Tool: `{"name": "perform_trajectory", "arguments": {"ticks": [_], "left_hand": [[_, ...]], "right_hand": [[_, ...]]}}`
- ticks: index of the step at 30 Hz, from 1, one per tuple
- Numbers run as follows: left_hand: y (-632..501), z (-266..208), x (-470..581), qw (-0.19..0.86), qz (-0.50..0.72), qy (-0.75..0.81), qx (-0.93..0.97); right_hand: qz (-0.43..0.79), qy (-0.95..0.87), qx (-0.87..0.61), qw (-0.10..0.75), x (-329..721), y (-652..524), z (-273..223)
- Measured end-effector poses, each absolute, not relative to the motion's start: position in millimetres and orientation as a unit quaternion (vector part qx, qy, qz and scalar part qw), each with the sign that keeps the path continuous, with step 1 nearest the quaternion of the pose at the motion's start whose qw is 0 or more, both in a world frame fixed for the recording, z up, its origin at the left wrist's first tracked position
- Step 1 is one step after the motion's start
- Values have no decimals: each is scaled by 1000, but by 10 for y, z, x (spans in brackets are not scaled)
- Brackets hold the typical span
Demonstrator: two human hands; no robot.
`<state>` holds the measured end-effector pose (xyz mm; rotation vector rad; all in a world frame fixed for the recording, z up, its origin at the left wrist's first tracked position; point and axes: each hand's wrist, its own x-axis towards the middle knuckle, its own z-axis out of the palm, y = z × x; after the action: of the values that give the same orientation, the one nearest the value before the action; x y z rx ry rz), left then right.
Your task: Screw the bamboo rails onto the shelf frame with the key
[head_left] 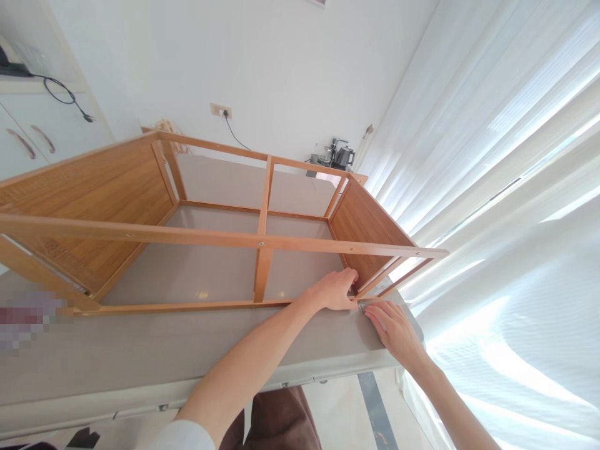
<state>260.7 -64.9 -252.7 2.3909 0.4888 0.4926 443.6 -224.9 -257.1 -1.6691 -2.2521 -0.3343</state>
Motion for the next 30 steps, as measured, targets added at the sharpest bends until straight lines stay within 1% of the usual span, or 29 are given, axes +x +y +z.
{"name": "perform_trajectory", "arguments": {"ticks": [12, 18, 30], "left_hand": [[-631, -2535, 2615, 316, 184, 183, 913], [-632, -2552, 2619, 306, 188, 181, 915], [-653, -2493, 2594, 315, 170, 187, 915]], "right_hand": [[-169, -772, -603, 109, 4419, -2255, -2604], [-178, -765, -607, 118, 4398, -2223, -2630], [-189, -766, -605, 108, 4375, -2226, -2630]]}}
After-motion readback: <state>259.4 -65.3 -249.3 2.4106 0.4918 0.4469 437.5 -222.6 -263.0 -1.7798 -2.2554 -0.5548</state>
